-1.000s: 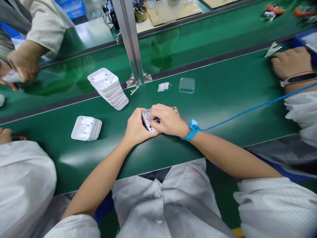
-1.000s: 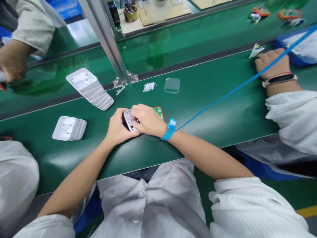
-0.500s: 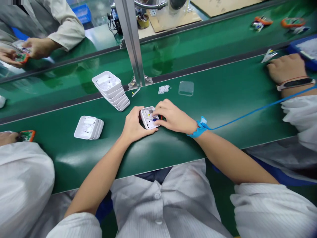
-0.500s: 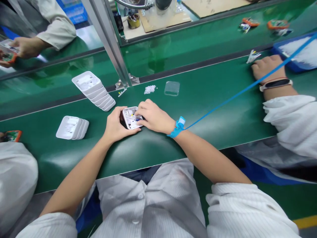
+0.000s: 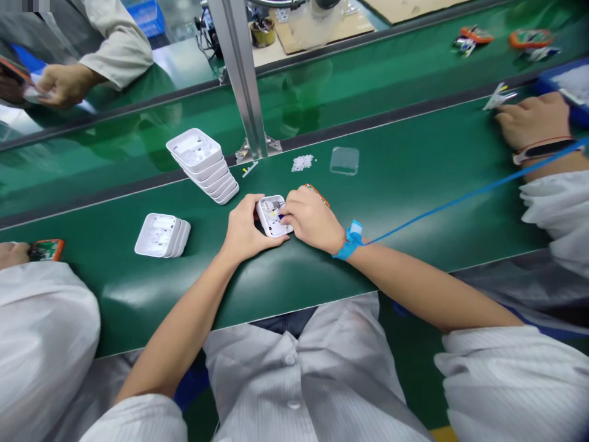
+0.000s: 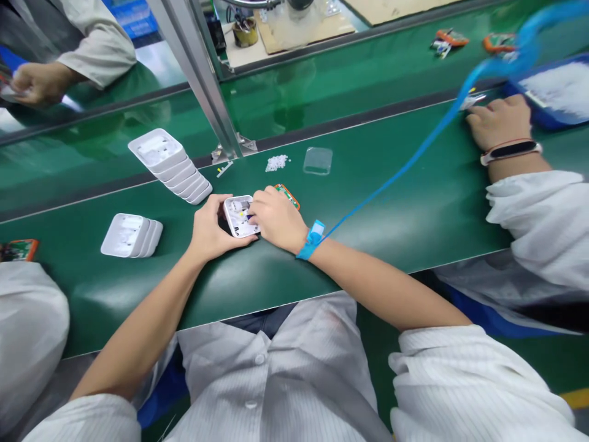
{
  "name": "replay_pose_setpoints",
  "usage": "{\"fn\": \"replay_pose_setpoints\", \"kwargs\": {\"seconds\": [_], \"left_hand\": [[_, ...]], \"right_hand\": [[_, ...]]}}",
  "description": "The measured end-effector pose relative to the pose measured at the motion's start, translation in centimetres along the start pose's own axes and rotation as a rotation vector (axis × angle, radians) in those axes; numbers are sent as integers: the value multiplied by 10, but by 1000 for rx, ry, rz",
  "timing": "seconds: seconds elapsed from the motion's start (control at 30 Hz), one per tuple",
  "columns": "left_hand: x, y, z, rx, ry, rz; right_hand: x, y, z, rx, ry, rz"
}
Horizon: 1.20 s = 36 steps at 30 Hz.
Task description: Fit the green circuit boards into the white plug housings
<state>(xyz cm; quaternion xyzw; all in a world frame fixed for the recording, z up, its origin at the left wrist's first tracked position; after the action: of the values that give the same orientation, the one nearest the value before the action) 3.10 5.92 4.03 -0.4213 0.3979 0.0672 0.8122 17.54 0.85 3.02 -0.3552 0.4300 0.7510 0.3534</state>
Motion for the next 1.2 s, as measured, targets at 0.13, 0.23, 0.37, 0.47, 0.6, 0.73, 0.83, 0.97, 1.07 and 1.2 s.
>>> {"fn": "replay_pose_setpoints", "kwargs": {"seconds": [0.13,0.23,0.37,0.47,0.6,0.73,0.83,0.97,1.07,1.2], "left_hand": [[3,-3,-2,129,30,39],[6,-5,-5,240,44,32],[10,-8,-10,333,30,20],[12,-10,-12,354,18,-15],[17,-4,-10,257,75,-50],[18,-4,-8,258,115,-84],[19,-6,-7,304,116,-96],[17,-4,-4,259,47,-50],[18,-4,-4,237,90,-28],[19,-3,-4,189,169,3]], "right_hand": [[-14,-18,8,168,-40,150],[-21,-18,11,114,7,153],[-13,-10,9,31,261,204],[-14,-9,10,46,301,216],[-17,-10,14,77,264,190],[-19,-8,11,84,284,187],[-31,-23,11,130,272,190],[-63,-90,43,417,100,322],[-73,-151,86,821,-168,562],[-57,-181,141,961,-381,642]]}}
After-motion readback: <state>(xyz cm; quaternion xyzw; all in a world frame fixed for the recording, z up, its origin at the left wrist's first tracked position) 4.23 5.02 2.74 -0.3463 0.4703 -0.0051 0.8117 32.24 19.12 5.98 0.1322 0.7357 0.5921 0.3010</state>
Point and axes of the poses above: each hand's wrist, its own z-axis towards the middle knuckle, its own x-axis out of the palm, y = z × x, the point moved 6 cm from there along z, towards the middle knuckle, and after that the axes turned 3 degrees about -z, right-handed, at the moved point
